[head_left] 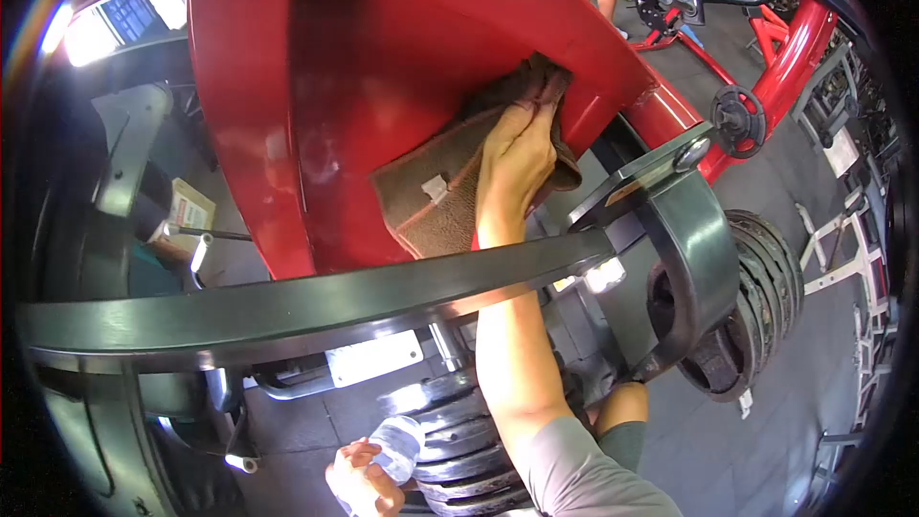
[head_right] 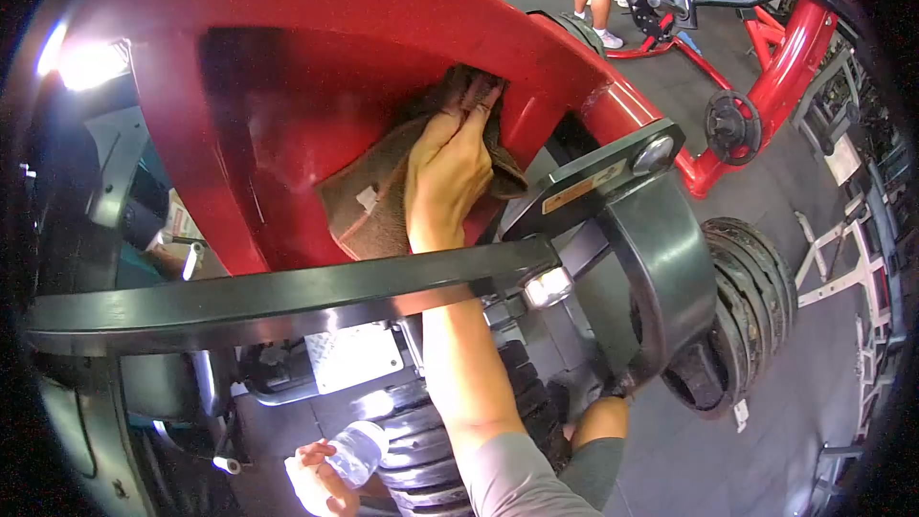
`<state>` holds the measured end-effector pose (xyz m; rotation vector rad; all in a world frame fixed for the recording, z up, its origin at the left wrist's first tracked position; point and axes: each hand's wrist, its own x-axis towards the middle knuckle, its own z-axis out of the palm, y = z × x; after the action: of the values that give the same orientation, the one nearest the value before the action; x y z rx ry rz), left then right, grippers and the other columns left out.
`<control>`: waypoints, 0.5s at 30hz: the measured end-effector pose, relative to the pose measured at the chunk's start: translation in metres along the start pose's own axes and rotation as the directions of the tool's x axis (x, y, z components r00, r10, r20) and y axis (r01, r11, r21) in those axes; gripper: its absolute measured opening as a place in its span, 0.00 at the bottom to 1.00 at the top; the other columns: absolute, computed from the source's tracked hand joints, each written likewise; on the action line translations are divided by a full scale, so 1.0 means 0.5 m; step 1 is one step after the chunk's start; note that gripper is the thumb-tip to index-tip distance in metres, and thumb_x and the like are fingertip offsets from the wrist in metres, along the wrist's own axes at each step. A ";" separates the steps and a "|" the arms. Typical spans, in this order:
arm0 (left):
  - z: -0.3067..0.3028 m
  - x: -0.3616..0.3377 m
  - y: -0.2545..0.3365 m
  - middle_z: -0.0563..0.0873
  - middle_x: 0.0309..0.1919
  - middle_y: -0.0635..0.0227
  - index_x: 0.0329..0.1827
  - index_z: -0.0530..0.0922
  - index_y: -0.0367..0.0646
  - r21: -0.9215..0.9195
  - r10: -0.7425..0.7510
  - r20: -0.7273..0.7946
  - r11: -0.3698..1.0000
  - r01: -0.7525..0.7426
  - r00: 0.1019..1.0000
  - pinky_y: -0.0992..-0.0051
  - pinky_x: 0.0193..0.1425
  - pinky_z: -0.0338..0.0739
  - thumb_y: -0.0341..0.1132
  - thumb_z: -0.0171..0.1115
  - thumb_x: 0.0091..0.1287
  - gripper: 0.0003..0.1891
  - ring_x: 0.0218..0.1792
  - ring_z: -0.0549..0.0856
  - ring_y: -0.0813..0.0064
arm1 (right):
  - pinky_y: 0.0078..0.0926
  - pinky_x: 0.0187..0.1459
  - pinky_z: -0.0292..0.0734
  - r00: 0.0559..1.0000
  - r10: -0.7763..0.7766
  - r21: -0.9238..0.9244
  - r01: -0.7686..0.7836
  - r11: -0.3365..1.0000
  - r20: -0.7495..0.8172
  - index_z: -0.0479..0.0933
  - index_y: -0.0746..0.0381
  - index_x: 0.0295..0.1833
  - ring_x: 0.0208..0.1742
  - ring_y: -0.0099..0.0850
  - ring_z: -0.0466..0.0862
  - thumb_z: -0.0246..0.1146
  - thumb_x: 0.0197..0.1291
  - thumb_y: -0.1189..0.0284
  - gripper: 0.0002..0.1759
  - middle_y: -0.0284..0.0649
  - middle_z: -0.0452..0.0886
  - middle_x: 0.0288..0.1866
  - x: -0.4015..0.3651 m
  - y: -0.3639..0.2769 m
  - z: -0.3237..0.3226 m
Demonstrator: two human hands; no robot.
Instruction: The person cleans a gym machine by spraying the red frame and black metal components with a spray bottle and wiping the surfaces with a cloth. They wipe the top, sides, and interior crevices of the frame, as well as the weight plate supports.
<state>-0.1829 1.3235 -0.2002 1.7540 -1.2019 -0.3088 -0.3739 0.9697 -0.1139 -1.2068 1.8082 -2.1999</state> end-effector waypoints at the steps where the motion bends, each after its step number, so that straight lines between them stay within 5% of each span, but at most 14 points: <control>1: -0.005 0.004 0.007 0.86 0.37 0.57 0.35 0.81 0.38 0.085 0.053 0.036 0.995 -0.055 0.998 0.64 0.52 0.79 0.39 0.58 0.69 0.12 0.44 0.85 0.60 | 0.49 0.45 0.78 1.000 -0.013 0.118 0.015 0.993 -0.012 0.66 0.73 0.70 0.45 0.63 0.84 0.55 0.71 0.59 0.32 0.69 0.82 0.44 0.001 -0.018 -0.002; 2: -0.012 0.015 0.017 0.86 0.37 0.57 0.35 0.81 0.38 0.164 0.109 0.070 0.979 -0.119 0.992 0.64 0.53 0.78 0.39 0.57 0.70 0.12 0.44 0.85 0.59 | 0.46 0.52 0.76 0.997 0.048 0.215 -0.060 0.975 0.061 0.66 0.79 0.68 0.50 0.62 0.83 0.58 0.71 0.58 0.35 0.72 0.81 0.47 -0.008 -0.044 -0.013; 3: -0.016 0.024 0.023 0.86 0.37 0.57 0.35 0.80 0.38 0.240 0.162 0.107 0.953 -0.184 0.981 0.64 0.53 0.78 0.40 0.57 0.71 0.13 0.44 0.85 0.58 | 0.44 0.51 0.77 0.998 -0.066 0.102 0.065 0.993 0.004 0.65 0.81 0.66 0.48 0.59 0.85 0.59 0.70 0.61 0.34 0.69 0.82 0.45 -0.016 -0.043 -0.007; 4: 0.004 0.012 -0.018 0.85 0.34 0.56 0.35 0.79 0.38 -0.294 0.014 -0.065 0.955 -0.033 0.998 0.65 0.47 0.80 0.40 0.57 0.71 0.13 0.38 0.85 0.57 | 0.43 0.51 0.76 0.996 -0.026 0.140 0.014 0.990 0.081 0.64 0.81 0.68 0.50 0.59 0.85 0.59 0.69 0.62 0.34 0.69 0.82 0.46 -0.009 -0.038 -0.014; 8: 0.003 0.010 -0.063 0.77 0.34 0.57 0.44 0.71 0.35 -0.061 0.281 -0.009 0.958 -0.281 0.960 0.59 0.49 0.78 0.44 0.44 0.74 0.17 0.37 0.80 0.64 | 0.37 0.54 0.76 0.952 0.190 0.161 -0.233 0.959 0.241 0.57 0.81 0.73 0.53 0.53 0.85 0.56 0.68 0.72 0.33 0.66 0.82 0.53 0.004 -0.032 -0.025; 11: 0.008 0.014 -0.025 0.78 0.31 0.57 0.40 0.73 0.35 -0.038 0.299 -0.036 0.953 -0.300 0.954 0.59 0.48 0.79 0.46 0.45 0.74 0.19 0.35 0.81 0.63 | 0.33 0.55 0.77 0.964 -0.042 0.304 0.124 0.944 -0.264 0.54 0.79 0.75 0.56 0.46 0.84 0.53 0.69 0.77 0.33 0.64 0.82 0.54 -0.013 -0.012 0.009; 15: 0.004 0.017 -0.001 0.80 0.31 0.55 0.35 0.75 0.34 0.052 0.293 -0.003 0.955 -0.292 0.956 0.59 0.47 0.80 0.49 0.48 0.73 0.23 0.35 0.81 0.61 | 0.32 0.56 0.76 0.886 -0.010 0.343 0.190 0.920 -0.464 0.57 0.76 0.72 0.60 0.40 0.79 0.54 0.74 0.73 0.28 0.59 0.73 0.62 -0.026 0.010 0.009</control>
<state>-0.1798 1.3157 -0.1990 1.5893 -1.4507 -0.0928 -0.3645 0.9710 -0.1252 -0.7645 1.3339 -2.9113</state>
